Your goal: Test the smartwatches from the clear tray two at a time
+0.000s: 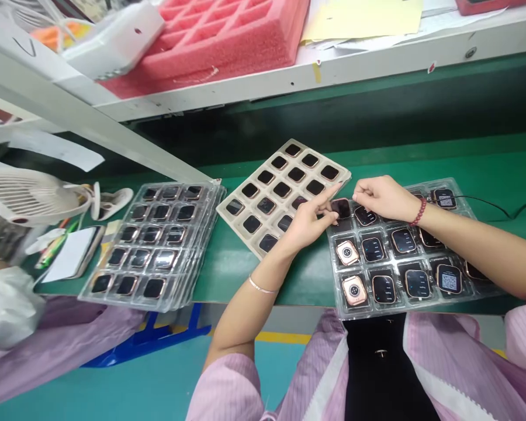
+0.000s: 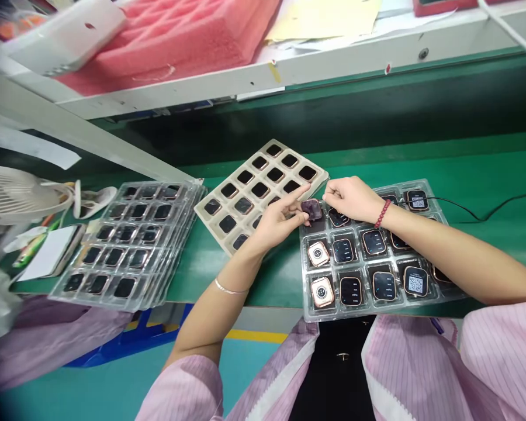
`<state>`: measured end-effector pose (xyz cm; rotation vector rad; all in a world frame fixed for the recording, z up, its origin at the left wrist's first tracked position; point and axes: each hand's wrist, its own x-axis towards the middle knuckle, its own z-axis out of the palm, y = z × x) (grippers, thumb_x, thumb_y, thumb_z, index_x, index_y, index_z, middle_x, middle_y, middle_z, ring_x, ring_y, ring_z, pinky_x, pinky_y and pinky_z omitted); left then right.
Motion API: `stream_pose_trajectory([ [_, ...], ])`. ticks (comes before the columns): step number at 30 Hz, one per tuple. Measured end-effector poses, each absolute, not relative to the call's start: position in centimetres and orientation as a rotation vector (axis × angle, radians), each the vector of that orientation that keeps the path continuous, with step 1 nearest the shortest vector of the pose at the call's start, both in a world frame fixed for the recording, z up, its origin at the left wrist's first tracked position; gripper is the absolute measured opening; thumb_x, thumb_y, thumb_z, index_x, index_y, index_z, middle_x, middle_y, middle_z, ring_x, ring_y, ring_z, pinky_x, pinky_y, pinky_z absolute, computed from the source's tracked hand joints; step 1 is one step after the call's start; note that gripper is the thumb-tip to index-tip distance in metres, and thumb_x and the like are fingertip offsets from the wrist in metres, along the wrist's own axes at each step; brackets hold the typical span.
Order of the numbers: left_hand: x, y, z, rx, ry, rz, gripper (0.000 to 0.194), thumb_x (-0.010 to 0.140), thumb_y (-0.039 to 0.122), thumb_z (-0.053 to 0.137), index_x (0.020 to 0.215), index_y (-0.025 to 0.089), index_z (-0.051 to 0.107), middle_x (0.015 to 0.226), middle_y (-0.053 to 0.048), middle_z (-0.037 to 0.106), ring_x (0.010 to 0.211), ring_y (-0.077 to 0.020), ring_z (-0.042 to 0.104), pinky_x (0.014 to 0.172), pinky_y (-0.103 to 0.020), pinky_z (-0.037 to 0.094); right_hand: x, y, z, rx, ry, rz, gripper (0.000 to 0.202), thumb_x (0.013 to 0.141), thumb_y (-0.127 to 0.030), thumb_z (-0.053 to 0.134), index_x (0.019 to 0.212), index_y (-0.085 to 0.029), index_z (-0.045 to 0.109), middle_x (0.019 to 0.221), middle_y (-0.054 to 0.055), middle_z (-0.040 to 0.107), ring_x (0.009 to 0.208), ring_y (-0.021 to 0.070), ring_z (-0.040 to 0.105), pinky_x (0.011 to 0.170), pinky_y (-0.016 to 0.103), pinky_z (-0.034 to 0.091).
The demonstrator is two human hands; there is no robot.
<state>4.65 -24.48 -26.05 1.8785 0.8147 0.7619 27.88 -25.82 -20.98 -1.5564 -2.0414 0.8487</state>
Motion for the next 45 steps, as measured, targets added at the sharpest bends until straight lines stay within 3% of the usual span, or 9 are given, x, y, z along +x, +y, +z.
stream_pose_trajectory([
  [4, 4.4, -24.7, -25.9, 1.957, 0.812, 0.779, 0.049, 0.091, 0.028, 0.068, 0.140, 0.023, 0.067, 0.109, -0.008, 0.080, 0.080, -0.0179, 0.070, 0.099, -0.048, 0.056, 27.8, -26.0, -21.4, -1.532, -2.123, 0.771, 0.022, 0.091, -0.025, 0.056, 0.071, -0.019, 0.060, 0.061, -0.002, 0.060, 0.059, 0.0145, 0.053, 0.061, 0.026, 0.032],
  [8, 4.5, -24.9, -25.5, 2.041, 0.882, 0.686, 0.048, 0.092, 0.026, 0.067, 0.141, 0.025, 0.066, 0.117, -0.005, 0.079, 0.094, -0.0197, 0.073, 0.127, -0.062, 0.028, 28.0, -25.6, -22.1, -1.625, -2.208, 0.469, 0.020, 0.094, -0.027, 0.055, 0.081, -0.018, 0.067, 0.066, 0.002, 0.066, 0.062, 0.0181, 0.057, 0.060, 0.028, 0.031],
  [11, 4.7, -25.4, -25.0, 2.155, 0.986, 0.626, 0.037, 0.094, 0.023, 0.063, 0.129, 0.026, 0.073, 0.108, -0.004, 0.080, 0.102, -0.0223, 0.071, 0.129, -0.067, 0.014, 28.4, -26.0, -21.5, -1.635, -2.169, 0.234, 0.018, 0.095, -0.026, 0.055, 0.086, -0.017, 0.069, 0.075, 0.006, 0.073, 0.068, 0.0212, 0.063, 0.062, 0.029, 0.033],
  [15, 5.0, -26.0, -24.7, 2.387, 1.147, 0.628, 0.024, 0.095, 0.021, 0.060, 0.108, 0.023, 0.079, 0.110, -0.005, 0.079, 0.114, -0.0267, 0.066, 0.128, -0.071, 0.004, 28.4, -29.2, -19.8, -1.427, -2.356, 0.386, 0.020, 0.097, -0.025, 0.055, 0.083, -0.018, 0.067, 0.072, 0.004, 0.072, 0.063, 0.0177, 0.062, 0.062, 0.027, 0.036],
  [22, 4.5, -26.7, -24.0, 2.355, 0.918, 0.677, 0.029, 0.101, 0.036, 0.056, 0.120, 0.022, 0.073, 0.103, -0.005, 0.079, 0.107, -0.0247, 0.070, 0.129, -0.064, 0.009, 27.5, -32.7, -19.9, -1.240, -2.641, 0.805, 0.019, 0.094, -0.020, 0.056, 0.076, -0.018, 0.063, 0.062, 0.000, 0.065, 0.052, 0.0124, 0.052, 0.056, 0.026, 0.029],
  [26, 3.9, -27.0, -23.8, 2.228, 0.624, 0.537, 0.066, 0.091, 0.053, 0.072, 0.147, 0.024, 0.056, 0.105, -0.005, 0.078, 0.106, -0.0262, 0.071, 0.129, -0.061, 0.019, 28.1, -31.0, -20.3, -1.333, -2.185, 0.900, 0.024, 0.096, -0.028, 0.052, 0.076, -0.018, 0.061, 0.057, -0.002, 0.059, 0.051, 0.0121, 0.050, 0.056, 0.025, 0.033],
  [29, 3.8, -27.0, -24.2, 2.132, 0.680, 0.537, 0.071, 0.092, 0.041, 0.072, 0.156, 0.023, 0.048, 0.097, -0.003, 0.075, 0.102, -0.0239, 0.071, 0.125, -0.057, 0.030, 28.5, -30.3, -20.7, -1.422, -2.054, 0.863, 0.027, 0.095, -0.032, 0.053, 0.072, -0.019, 0.058, 0.057, -0.002, 0.059, 0.051, 0.0125, 0.050, 0.056, 0.026, 0.033],
  [33, 3.9, -26.8, -24.8, 1.965, 0.715, 0.608, 0.058, 0.094, 0.030, 0.069, 0.150, 0.024, 0.056, 0.090, -0.001, 0.073, 0.087, -0.0185, 0.069, 0.112, -0.049, 0.047, 28.7, -30.3, -21.1, -1.423, -2.087, 0.799, 0.025, 0.094, -0.033, 0.054, 0.073, -0.019, 0.059, 0.056, -0.003, 0.056, 0.051, 0.0124, 0.049, 0.057, 0.026, 0.034],
  [45, 4.0, -28.0, -23.4, 2.156, 0.683, 0.463, 0.039, 0.096, 0.024, 0.064, 0.135, 0.029, 0.070, 0.102, -0.003, 0.078, 0.099, -0.0219, 0.069, 0.128, -0.066, 0.016, 29.3, -30.1, -21.8, -1.577, -2.200, 0.287, 0.019, 0.095, -0.027, 0.055, 0.085, -0.018, 0.067, 0.071, 0.004, 0.072, 0.062, 0.0187, 0.062, 0.060, 0.028, 0.034],
])
